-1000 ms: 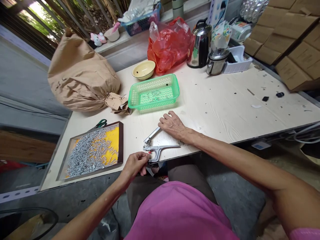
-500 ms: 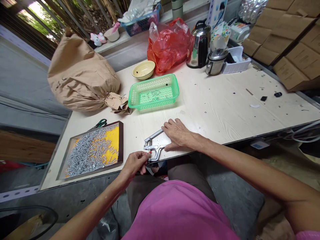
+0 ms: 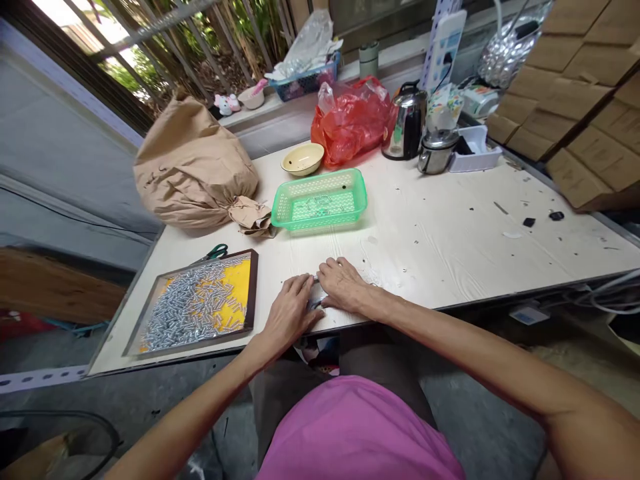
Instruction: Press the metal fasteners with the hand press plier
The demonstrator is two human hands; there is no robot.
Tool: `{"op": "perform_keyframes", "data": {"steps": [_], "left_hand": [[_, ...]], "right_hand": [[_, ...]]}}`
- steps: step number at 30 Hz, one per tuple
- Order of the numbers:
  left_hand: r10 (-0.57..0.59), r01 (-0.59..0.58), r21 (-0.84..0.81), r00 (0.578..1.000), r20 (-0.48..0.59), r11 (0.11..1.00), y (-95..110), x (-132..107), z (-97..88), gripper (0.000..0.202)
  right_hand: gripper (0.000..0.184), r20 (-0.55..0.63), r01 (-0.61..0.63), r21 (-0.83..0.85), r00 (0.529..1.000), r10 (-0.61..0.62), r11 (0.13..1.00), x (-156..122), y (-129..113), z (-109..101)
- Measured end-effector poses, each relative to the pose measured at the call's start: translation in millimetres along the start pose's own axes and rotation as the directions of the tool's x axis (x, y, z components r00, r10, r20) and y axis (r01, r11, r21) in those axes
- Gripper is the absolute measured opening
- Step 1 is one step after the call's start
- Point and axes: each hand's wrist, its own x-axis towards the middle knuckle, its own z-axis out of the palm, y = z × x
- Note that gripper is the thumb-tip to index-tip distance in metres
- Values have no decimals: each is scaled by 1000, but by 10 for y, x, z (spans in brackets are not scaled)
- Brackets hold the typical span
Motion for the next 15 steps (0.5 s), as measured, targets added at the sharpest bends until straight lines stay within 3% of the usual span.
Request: {"op": "perform_keyframes", "data": {"steps": [3,6,12,15], "left_hand": [[3,-12,70,993,120,998,-86,184,15,57],[10,-28,102,985,172,994,-129,253,-5,52],[-15,-5,106,981,194,994,-48,238,-56,21],[-51,31,102,977,207,994,-14,257,-59,17]], "right_hand": [[47,96,-7,44,995,2,999,49,-47,-115],[40,144,-25,56,989,17,998,47,-69,-175],[18,133,-62,55,990,54,997,63,-67,-11],[14,143,-51,72,989,41,996,95,-35,41]]}}
